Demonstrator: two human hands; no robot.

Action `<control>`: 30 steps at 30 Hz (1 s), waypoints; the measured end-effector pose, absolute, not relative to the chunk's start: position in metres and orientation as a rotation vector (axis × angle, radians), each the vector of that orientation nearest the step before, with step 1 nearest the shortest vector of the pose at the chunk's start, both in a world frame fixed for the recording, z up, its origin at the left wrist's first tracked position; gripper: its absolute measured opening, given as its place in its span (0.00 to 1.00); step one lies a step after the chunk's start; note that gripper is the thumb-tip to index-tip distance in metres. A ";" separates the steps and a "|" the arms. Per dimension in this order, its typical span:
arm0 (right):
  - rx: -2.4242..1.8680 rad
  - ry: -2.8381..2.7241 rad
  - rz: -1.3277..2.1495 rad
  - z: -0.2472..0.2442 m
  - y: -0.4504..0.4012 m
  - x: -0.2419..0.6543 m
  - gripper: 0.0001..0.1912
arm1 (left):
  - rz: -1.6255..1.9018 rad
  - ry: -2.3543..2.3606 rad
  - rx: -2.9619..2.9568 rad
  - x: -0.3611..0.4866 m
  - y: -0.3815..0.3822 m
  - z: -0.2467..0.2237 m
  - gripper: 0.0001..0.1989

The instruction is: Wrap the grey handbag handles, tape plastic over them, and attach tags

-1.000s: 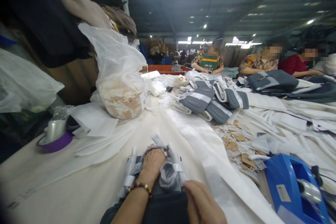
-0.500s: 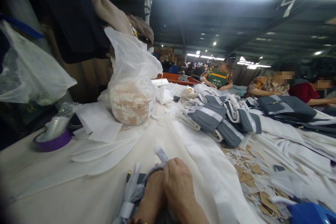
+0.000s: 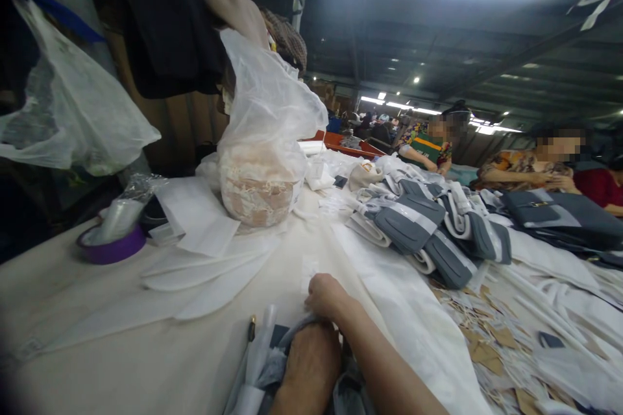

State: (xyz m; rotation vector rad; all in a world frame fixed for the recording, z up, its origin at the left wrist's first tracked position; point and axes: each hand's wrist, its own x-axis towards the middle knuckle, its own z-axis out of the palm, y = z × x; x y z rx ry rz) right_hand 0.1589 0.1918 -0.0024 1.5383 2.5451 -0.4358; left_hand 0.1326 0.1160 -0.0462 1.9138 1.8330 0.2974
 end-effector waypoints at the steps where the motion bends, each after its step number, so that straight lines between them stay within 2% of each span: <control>1: 1.562 2.499 -0.410 -0.008 0.195 0.155 0.02 | 0.288 1.859 1.863 0.133 0.115 -0.045 0.21; 5: 1.651 2.368 -0.338 -0.026 0.205 0.150 0.11 | 0.277 1.878 1.768 0.133 0.111 -0.038 0.20; 12: 1.616 2.311 -0.504 -0.033 0.208 0.148 0.10 | 0.292 1.905 1.729 0.131 0.110 -0.035 0.20; 16: 1.570 2.421 -0.601 -0.013 0.213 0.159 0.10 | 0.277 1.897 1.758 0.130 0.108 -0.034 0.18; 20: 1.673 2.517 -0.522 0.021 0.208 0.197 0.18 | 0.254 1.888 1.791 0.130 0.105 -0.036 0.19; 23: 1.619 2.443 -0.696 0.034 0.194 0.228 0.17 | 0.238 1.879 1.823 0.131 0.104 -0.037 0.20; 25: 1.559 2.392 -0.846 0.031 0.185 0.240 0.16 | 0.232 1.881 1.849 0.130 0.104 -0.037 0.19; 30: 1.651 2.427 -0.963 -0.001 0.175 0.238 0.23 | 0.215 1.892 1.915 0.130 0.103 -0.037 0.18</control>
